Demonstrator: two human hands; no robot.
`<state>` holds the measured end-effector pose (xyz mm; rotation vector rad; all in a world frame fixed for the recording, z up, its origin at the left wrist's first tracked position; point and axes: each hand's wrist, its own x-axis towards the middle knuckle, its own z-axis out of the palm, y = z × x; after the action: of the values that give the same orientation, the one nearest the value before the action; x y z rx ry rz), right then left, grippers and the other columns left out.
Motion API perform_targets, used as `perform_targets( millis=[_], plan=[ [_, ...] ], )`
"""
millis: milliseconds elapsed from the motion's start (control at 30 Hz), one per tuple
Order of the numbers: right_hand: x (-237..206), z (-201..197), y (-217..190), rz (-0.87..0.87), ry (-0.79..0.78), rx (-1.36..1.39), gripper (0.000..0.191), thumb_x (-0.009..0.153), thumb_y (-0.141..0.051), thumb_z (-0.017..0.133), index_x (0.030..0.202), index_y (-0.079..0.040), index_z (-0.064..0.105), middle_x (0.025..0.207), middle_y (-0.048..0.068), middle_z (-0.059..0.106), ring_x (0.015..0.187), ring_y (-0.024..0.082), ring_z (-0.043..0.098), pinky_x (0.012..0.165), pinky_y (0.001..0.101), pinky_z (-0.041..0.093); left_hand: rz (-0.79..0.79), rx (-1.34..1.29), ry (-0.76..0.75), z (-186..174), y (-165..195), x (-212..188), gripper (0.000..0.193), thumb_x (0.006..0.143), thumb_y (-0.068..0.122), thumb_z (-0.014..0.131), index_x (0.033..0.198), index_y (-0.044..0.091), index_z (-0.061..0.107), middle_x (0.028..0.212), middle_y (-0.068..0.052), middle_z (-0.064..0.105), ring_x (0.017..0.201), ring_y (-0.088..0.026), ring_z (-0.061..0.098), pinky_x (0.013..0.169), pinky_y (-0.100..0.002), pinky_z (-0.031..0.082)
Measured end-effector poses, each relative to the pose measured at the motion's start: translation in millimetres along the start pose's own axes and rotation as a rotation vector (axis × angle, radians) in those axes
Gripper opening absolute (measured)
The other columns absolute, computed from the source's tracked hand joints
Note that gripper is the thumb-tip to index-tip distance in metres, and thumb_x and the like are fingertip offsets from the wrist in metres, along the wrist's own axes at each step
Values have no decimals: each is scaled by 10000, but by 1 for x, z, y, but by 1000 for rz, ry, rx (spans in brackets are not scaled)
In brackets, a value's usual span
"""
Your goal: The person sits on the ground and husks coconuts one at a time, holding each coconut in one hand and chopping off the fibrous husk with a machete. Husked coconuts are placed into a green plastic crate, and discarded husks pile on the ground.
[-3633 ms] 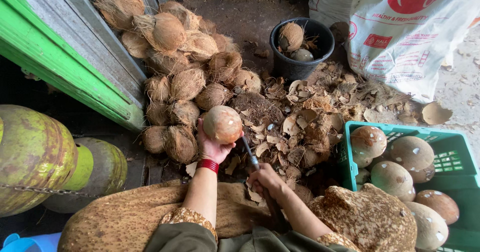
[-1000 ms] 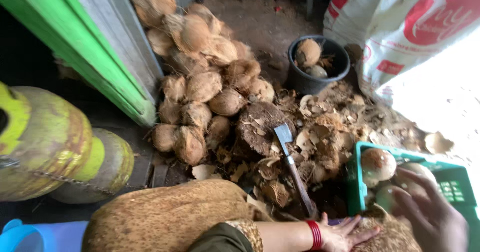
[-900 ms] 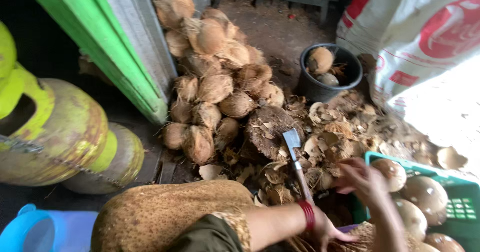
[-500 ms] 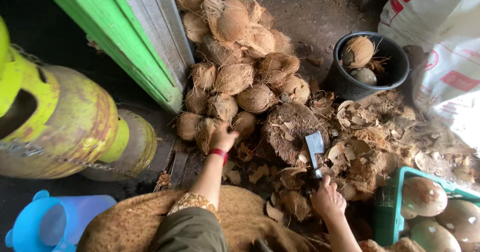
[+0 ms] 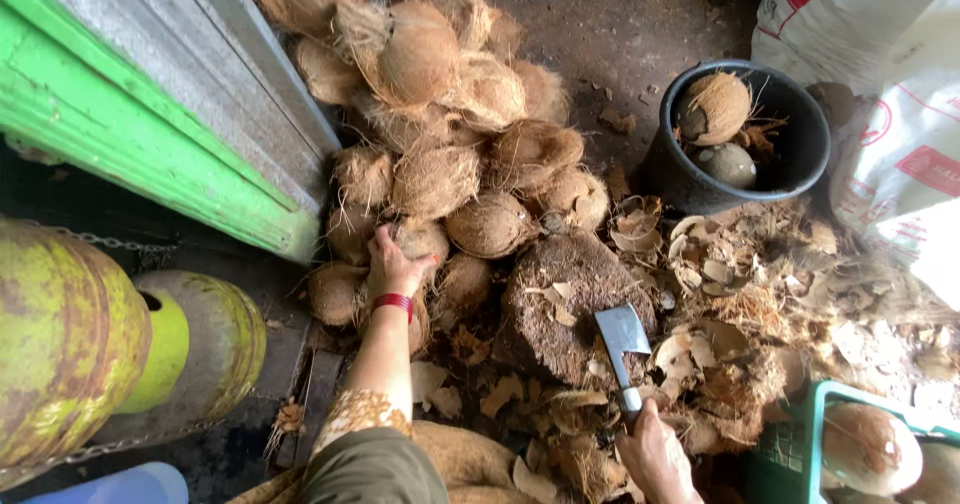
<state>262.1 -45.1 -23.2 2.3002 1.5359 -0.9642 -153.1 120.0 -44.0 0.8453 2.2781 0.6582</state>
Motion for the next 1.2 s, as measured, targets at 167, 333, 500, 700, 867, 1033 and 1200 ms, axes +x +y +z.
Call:
perform_targets(
  millis=[167, 333, 500, 700, 867, 1033, 1200],
  plan=[
    [18, 10, 8, 15, -37, 4, 503, 792, -205, 715, 1203, -48, 472, 1010, 300, 716, 1005, 444, 712, 900, 519, 563, 316, -11, 436, -37, 50, 15, 979, 658, 565, 854, 1422, 153, 402, 1392, -139, 512, 1279, -328, 516, 1137, -521, 432],
    [29, 11, 6, -164, 25, 137, 620, 697, -82, 746, 1264, -111, 497, 858, 195, 742, 838, 330, 796, 846, 413, 625, 756, 807, 1076, -137, 175, 73, 665, 953, 212, 719, 1504, 323, 364, 1683, -125, 281, 1592, -352, 91, 1281, -601, 94],
    [22, 7, -10, -150, 68, 212, 739, 648, -74, 795, 1314, -62, 475, 840, 148, 753, 812, 285, 760, 848, 373, 627, 872, 931, 355, -177, 244, 72, 1101, 608, 183, 845, 1561, 348, 318, 1672, -230, 109, 1540, -418, 40, 1054, -803, -26],
    [10, 3, -12, -185, 82, 133, 894, 671, -181, 798, 1431, -47, 347, 921, 243, 729, 944, 383, 740, 891, 460, 584, 913, 1134, 467, -99, 220, 70, 1207, 544, 462, 858, 1549, 427, 191, 1588, -231, 245, 1405, -405, 270, 1107, -678, 181],
    [12, 2, -14, 21, 25, 35, 597, 837, -356, 706, 1331, -112, 474, 1047, 262, 730, 1056, 419, 696, 937, 532, 540, 938, 1359, 659, -58, 200, 74, 661, 957, 243, 643, 1536, 372, 351, 1432, -255, 492, 1088, -301, 583, 879, -471, 485],
    [7, -11, -17, -48, 61, 98, 535, 803, -234, 631, 1325, -179, 525, 1059, 208, 733, 1060, 415, 692, 932, 515, 551, 929, 954, 659, -83, 180, 23, 883, 703, 331, 868, 1439, 311, 382, 1439, -246, 432, 1158, -347, 534, 864, -512, 516],
    [-6, -30, -31, -79, 74, 449, 472, 774, -191, 668, 1235, -142, 576, 852, 164, 732, 807, 310, 708, 743, 448, 561, 436, 149, 283, -99, 125, -55, 1032, 513, 338, 958, 1379, 237, 408, 1455, -138, 503, 1221, -334, 576, 936, -515, 556]
  ],
)
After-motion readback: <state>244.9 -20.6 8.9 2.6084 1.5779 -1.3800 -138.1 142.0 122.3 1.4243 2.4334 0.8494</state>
